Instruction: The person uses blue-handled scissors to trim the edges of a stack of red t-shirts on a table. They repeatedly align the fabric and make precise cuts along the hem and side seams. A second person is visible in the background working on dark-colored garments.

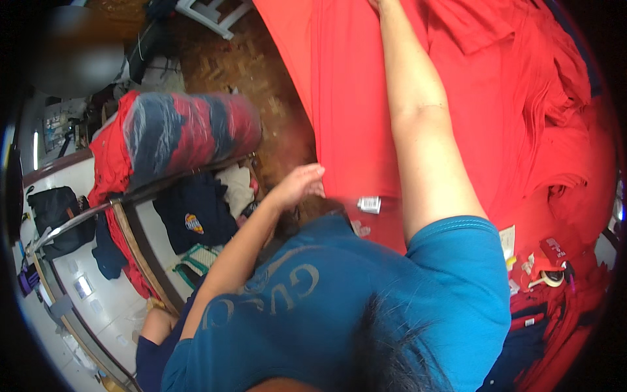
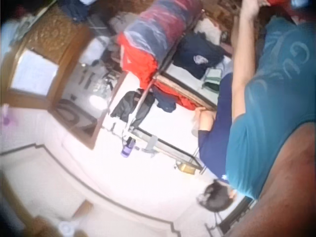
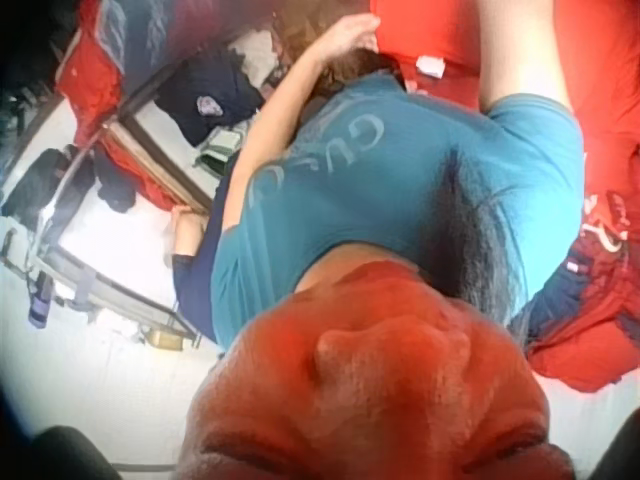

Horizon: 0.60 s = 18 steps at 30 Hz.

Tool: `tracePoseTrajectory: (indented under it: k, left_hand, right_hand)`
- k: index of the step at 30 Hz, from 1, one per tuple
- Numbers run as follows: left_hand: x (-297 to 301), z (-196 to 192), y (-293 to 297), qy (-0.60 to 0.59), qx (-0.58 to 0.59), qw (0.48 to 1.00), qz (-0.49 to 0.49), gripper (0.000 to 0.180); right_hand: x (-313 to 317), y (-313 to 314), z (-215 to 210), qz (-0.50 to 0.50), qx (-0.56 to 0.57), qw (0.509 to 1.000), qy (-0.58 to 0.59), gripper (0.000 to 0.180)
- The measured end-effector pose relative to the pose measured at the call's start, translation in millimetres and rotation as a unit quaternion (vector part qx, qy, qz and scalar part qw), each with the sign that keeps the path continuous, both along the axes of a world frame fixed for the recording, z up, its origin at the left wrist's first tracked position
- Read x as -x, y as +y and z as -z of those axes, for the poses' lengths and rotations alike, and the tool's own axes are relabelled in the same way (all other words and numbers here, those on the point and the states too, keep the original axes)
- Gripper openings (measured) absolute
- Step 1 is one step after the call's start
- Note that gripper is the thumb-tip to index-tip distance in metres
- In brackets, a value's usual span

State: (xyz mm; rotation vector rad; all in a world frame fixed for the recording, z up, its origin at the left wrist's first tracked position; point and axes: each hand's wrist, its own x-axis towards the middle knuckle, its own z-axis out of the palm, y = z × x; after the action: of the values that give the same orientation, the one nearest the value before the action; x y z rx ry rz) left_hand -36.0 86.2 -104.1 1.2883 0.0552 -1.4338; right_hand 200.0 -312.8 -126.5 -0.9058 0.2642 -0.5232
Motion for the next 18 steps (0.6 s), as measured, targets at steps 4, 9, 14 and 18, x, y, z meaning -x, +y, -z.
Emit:
tracePoseTrajectory:
  k: [4,9,14,18]
  left_hand:
    - [-4.3,0.6,2.6,0.022,0.026,0.999,0.013,0.024]
    - [-4.4,-0.5,5.1,-0.006,0.075,0.996,0.044,0.036]
    - [-2.3,-9.8,-0.3,-0.092,0.011,0.99,0.109,0.029]
    - [0.9,-26.9,-15.9,-0.156,0.004,0.987,0.05,0.016]
  right_hand:
    - [23.4,13.6,-21.4,0.003,0.0,1.0,0.014,0.034]
    - [41.3,24.2,-30.2,0.001,0.005,1.0,0.03,0.036]
    - [50.4,31.5,-39.2,0.002,0.016,0.999,0.039,0.037]
    - [56.3,35.6,-46.5,0.005,0.028,0.998,0.049,0.038]
